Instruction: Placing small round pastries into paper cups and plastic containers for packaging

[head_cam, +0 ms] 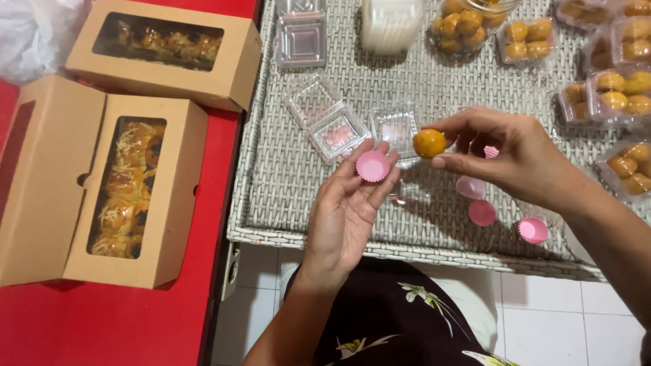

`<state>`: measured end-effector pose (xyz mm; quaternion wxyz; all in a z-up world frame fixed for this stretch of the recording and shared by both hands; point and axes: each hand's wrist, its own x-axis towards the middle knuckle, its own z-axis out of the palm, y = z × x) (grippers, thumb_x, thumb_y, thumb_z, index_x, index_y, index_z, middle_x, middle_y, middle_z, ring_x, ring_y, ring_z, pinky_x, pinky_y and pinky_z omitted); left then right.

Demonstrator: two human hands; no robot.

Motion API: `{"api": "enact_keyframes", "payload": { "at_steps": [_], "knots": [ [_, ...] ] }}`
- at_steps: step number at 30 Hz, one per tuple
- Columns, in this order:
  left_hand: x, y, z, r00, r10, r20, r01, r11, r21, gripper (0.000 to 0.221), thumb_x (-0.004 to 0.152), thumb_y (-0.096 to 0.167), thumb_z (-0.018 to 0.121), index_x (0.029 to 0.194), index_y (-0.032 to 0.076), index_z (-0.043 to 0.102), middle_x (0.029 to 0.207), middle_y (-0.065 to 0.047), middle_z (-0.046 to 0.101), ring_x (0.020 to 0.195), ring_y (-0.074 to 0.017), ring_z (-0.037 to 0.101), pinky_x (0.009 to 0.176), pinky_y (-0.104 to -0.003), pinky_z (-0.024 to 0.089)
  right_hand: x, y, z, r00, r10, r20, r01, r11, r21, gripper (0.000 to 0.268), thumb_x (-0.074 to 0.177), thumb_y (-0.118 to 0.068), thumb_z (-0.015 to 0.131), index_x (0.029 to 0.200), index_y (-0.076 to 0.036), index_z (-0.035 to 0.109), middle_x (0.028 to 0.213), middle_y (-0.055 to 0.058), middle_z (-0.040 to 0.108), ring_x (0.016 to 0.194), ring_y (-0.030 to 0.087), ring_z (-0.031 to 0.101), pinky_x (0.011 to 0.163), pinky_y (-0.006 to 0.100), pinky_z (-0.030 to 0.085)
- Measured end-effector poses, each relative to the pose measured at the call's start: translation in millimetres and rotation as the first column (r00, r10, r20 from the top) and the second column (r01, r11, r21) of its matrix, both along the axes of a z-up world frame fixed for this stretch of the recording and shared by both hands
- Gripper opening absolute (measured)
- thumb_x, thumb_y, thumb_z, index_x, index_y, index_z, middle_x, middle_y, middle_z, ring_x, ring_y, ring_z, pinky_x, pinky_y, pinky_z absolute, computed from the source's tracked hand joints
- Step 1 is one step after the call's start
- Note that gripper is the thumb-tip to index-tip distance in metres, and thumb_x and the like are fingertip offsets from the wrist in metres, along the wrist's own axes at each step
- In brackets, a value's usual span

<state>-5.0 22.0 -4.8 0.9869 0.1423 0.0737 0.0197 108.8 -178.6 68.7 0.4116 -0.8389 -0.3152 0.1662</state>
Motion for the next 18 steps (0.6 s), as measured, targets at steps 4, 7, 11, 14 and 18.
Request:
{"api": "enact_keyframes", "payload": {
  "at_steps": [4, 7, 11, 14, 18],
  "knots": [
    [2.8, -2.6, 9.4, 0.999, -0.001, -0.039, 0.002, 1.0, 0.026, 0.055, 0.094, -0.012, 0.046, 0.148, -0.014, 0.038, 0.151, -0.039, 0.04, 0.136, -0.0472, 0.047, 0.115, -0.047, 0.044, -5.9, -0.6, 4.8, 0.97, -0.11, -0.219, 0.122, 0.992, 0.044, 0.046, 0.08, -0.009, 0.077, 0.125, -0.005, 0.071, 0.108, 0.008, 0.076, 0.089, 0.014, 0.069, 0.076, 0.021, 0.055],
    [5.6, -7.0, 18.3, 0.993, -0.003, -0.118, 0.013, 0.997, 0.079, 0.051, 0.094, -0.006, 0.055, 0.144, -0.01, 0.046, 0.143, -0.036, 0.051, 0.128, -0.0432, 0.056, 0.109, -0.043, 0.05, -6.4, 0.0, 3.8, 0.934, -0.115, -0.339, 0.15, 0.986, 0.079, 0.047, 0.079, -0.005, 0.076, 0.126, -0.003, 0.07, 0.11, 0.01, 0.078, 0.092, 0.016, 0.073, 0.083, 0.023, 0.06],
    [4.3, -10.9, 4.2, 0.996, 0.028, -0.087, -0.011, 0.983, 0.183, 0.043, 0.097, 0.009, 0.067, 0.136, -0.006, 0.055, 0.119, -0.024, 0.068, 0.112, -0.0355, 0.068, 0.104, -0.048, 0.057, -6.9, 2.9, 4.1, 0.908, -0.088, -0.409, 0.144, 0.984, 0.106, 0.046, 0.08, -0.003, 0.075, 0.126, -0.003, 0.07, 0.107, 0.01, 0.079, 0.09, 0.017, 0.073, 0.077, 0.023, 0.06],
    [4.2, -13.7, -1.6, 0.996, 0.047, -0.072, -0.029, 0.973, 0.229, 0.038, 0.099, 0.01, 0.066, 0.132, -0.006, 0.057, 0.117, -0.022, 0.069, 0.11, -0.0356, 0.069, 0.104, -0.049, 0.057, -5.6, -0.2, -2.9, 0.912, -0.064, -0.406, 0.131, 0.982, 0.138, 0.046, 0.08, -0.004, 0.076, 0.126, -0.002, 0.071, 0.101, 0.009, 0.078, 0.084, 0.015, 0.072, 0.073, 0.022, 0.058],
    [7.7, -14.2, 1.6, 0.987, 0.07, -0.142, -0.034, 0.969, 0.244, 0.037, 0.095, 0.007, 0.067, 0.128, -0.008, 0.058, 0.117, -0.021, 0.068, 0.107, -0.0347, 0.07, 0.102, -0.05, 0.059, -5.1, -1.5, -4.2, 0.9, -0.07, -0.43, 0.146, 0.979, 0.145, 0.046, 0.08, -0.004, 0.076, 0.126, -0.001, 0.071, 0.102, 0.01, 0.078, 0.087, 0.016, 0.073, 0.076, 0.023, 0.06]
  ]
}}
